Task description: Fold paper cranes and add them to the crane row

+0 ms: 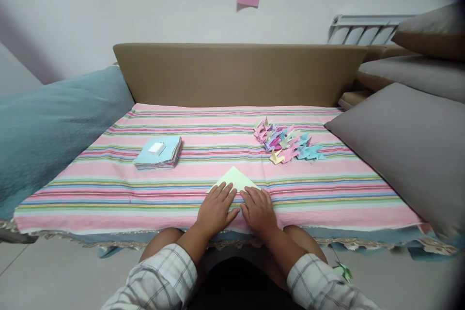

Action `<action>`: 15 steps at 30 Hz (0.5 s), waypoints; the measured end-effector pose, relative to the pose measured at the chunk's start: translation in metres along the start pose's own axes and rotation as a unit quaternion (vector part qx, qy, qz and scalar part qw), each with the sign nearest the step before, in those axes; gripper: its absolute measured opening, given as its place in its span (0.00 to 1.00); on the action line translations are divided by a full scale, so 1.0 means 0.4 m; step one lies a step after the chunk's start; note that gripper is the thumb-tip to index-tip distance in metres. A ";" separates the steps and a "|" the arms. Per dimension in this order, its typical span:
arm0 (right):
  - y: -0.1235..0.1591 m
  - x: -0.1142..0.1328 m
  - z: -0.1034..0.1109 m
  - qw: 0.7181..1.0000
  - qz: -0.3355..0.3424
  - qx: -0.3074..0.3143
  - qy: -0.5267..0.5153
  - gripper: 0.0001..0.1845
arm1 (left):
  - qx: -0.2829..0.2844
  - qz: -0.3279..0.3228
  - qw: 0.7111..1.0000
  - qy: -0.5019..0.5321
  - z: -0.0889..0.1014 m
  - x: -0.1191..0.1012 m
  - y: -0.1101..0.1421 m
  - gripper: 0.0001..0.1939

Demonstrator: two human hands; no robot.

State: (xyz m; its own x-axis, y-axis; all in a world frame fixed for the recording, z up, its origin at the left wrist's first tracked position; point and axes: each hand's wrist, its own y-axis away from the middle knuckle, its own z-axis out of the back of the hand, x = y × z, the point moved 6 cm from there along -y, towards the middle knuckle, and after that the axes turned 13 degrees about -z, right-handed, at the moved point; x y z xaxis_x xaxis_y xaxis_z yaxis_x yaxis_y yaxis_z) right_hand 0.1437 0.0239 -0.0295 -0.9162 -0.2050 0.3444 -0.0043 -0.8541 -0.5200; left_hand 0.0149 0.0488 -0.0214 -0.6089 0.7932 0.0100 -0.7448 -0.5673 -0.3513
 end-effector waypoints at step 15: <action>0.003 -0.007 -0.006 0.999 -0.040 0.012 0.002 0.17 | 0.000 0.037 0.999 -0.013 0.008 -0.017 0.010 0.26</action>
State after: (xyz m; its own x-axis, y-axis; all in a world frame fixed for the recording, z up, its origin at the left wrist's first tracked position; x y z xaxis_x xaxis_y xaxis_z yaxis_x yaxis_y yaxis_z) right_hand 0.1454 0.0247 -0.0330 -0.9149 -0.1339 0.3808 -0.0677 -0.8791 -0.4719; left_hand 0.0152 0.0404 -0.0198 -0.6691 0.7431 0.0094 -0.6980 -0.6240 -0.3514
